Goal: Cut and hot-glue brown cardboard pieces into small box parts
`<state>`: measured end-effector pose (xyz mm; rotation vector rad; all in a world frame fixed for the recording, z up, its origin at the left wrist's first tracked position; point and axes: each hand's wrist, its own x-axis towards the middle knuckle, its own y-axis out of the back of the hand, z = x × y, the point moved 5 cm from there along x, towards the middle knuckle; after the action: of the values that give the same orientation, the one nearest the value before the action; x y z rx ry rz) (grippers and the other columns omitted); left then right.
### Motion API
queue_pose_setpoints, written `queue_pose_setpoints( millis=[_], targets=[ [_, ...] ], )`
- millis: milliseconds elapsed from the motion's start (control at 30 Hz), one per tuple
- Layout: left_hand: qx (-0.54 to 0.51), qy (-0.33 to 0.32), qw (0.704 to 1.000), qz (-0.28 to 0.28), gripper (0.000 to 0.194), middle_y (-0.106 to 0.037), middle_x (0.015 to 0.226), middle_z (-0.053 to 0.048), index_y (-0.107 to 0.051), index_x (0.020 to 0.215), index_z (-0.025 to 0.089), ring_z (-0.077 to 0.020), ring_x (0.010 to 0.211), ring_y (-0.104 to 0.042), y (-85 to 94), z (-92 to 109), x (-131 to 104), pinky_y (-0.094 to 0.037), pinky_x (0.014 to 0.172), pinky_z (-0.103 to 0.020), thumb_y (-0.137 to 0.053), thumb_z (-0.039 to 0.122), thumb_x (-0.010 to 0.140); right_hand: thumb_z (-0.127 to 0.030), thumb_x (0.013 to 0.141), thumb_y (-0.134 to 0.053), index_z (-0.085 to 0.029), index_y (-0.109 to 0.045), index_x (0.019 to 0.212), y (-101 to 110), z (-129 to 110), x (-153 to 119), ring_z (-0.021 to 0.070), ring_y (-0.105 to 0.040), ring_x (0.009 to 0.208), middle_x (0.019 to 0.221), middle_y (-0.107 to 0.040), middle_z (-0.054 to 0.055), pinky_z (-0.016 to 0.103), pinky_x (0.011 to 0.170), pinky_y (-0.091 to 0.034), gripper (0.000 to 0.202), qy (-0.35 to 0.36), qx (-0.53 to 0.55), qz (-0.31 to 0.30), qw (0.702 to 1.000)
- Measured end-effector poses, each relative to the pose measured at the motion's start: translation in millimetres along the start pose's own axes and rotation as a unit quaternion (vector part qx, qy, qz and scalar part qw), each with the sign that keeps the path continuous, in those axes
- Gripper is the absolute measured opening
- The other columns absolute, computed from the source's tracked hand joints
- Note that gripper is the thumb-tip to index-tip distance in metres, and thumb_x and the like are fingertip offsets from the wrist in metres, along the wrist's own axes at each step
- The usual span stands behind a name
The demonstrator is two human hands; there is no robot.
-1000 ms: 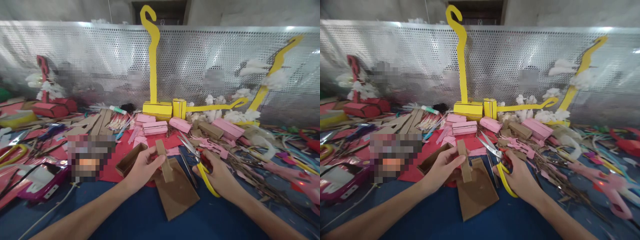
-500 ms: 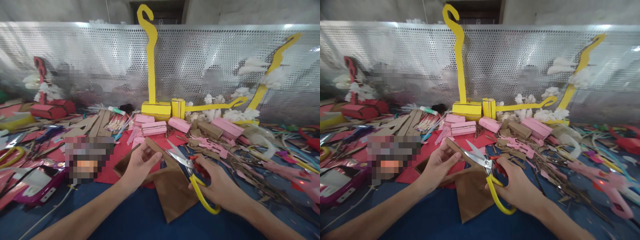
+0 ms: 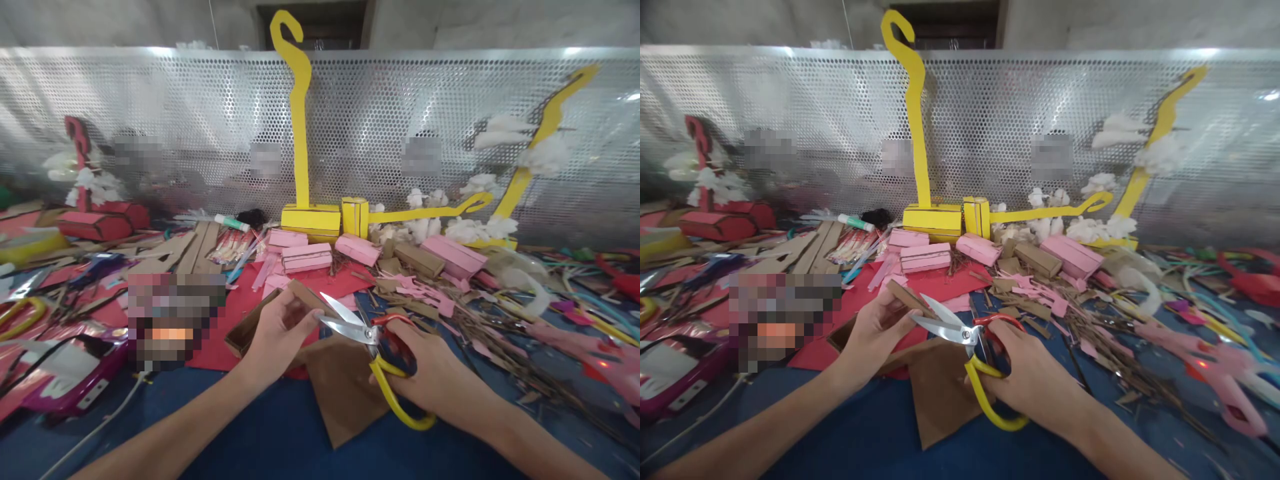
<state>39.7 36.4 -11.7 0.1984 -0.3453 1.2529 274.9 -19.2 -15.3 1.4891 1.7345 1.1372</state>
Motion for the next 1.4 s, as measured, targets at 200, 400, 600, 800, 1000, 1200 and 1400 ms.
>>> queue_pose_setpoints(
  millis=[200,400,600,800,1000,1200,1400],
  targets=[
    [-0.045,-0.005,0.999,-0.009,0.020,-0.072,0.098,-0.007,-0.066,0.101,0.015,-0.0180,0.093,-0.069,-1.4,0.7,0.1,-0.057,0.084,-0.028,-0.073,0.031,0.091,-0.052,0.083,-0.075,-0.025,-0.059,0.100,-5.6,1.3,0.4,0.0178,-0.055,0.066,0.076,-0.065,-0.002,0.029,0.060,-0.039,0.035,0.003,-0.015,-0.015,1.000],
    [-0.077,0.002,0.997,-0.014,0.020,-0.072,0.097,-0.006,-0.067,0.102,0.015,-0.0174,0.089,-0.070,-2.9,0.5,-0.2,-0.060,0.082,-0.029,-0.075,0.030,0.090,-0.055,0.080,-0.078,-0.024,-0.062,0.097,-8.7,5.0,2.0,0.0152,-0.049,0.060,0.069,-0.060,-0.004,0.027,0.056,-0.037,0.039,0.012,0.009,-0.006,1.000],
    [-0.093,0.024,0.995,-0.001,0.021,-0.072,0.095,-0.006,-0.068,0.101,0.016,-0.0175,0.089,-0.070,-3.1,0.0,-1.0,-0.061,0.081,-0.029,-0.077,0.030,0.088,-0.052,0.079,-0.080,-0.024,-0.063,0.093,-7.1,5.1,1.3,0.0145,-0.046,0.060,0.068,-0.059,-0.004,0.026,0.055,-0.037,0.036,0.007,0.030,-0.006,1.000],
    [-0.116,0.032,0.993,0.003,0.023,-0.072,0.096,-0.006,-0.069,0.102,0.016,-0.0174,0.091,-0.070,-4.4,2.4,-0.6,-0.061,0.084,-0.029,-0.078,0.032,0.087,-0.050,0.077,-0.080,-0.024,-0.060,0.084,-6.4,2.7,0.4,0.0136,-0.043,0.058,0.064,-0.055,-0.005,0.025,0.053,-0.035,0.035,-0.007,0.064,0.000,0.998],
    [-0.134,0.029,0.990,-0.009,0.024,-0.070,0.089,-0.004,-0.067,0.096,0.015,-0.0142,0.082,-0.067,-5.2,3.7,0.4,-0.060,0.077,-0.026,-0.080,0.032,0.085,-0.050,0.077,-0.080,-0.023,-0.059,0.080,-9.8,7.3,1.3,0.0135,-0.044,0.061,0.066,-0.057,-0.005,0.024,0.054,-0.037,0.035,-0.016,0.080,-0.005,0.997],
    [-0.135,0.036,0.990,-0.007,0.027,-0.070,0.087,-0.005,-0.066,0.094,0.014,-0.0147,0.080,-0.068,-6.4,6.0,0.6,-0.061,0.077,-0.027,-0.081,0.035,0.084,-0.048,0.079,-0.078,-0.021,-0.056,0.075,-11.3,11.3,4.3,0.0119,-0.044,0.059,0.063,-0.051,-0.006,0.022,0.053,-0.039,0.035,-0.002,0.133,0.009,0.991],
    [-0.145,0.067,0.987,0.014,0.030,-0.073,0.093,-0.006,-0.068,0.096,0.015,-0.0182,0.085,-0.070,-6.8,0.9,0.2,-0.062,0.079,-0.032,-0.083,0.037,0.081,-0.050,0.078,-0.077,-0.022,-0.050,0.073,-1.3,11.9,4.6,0.0128,-0.044,0.059,0.063,-0.051,-0.005,0.023,0.054,-0.037,0.039,-0.006,0.071,0.081,0.994]
  ],
)
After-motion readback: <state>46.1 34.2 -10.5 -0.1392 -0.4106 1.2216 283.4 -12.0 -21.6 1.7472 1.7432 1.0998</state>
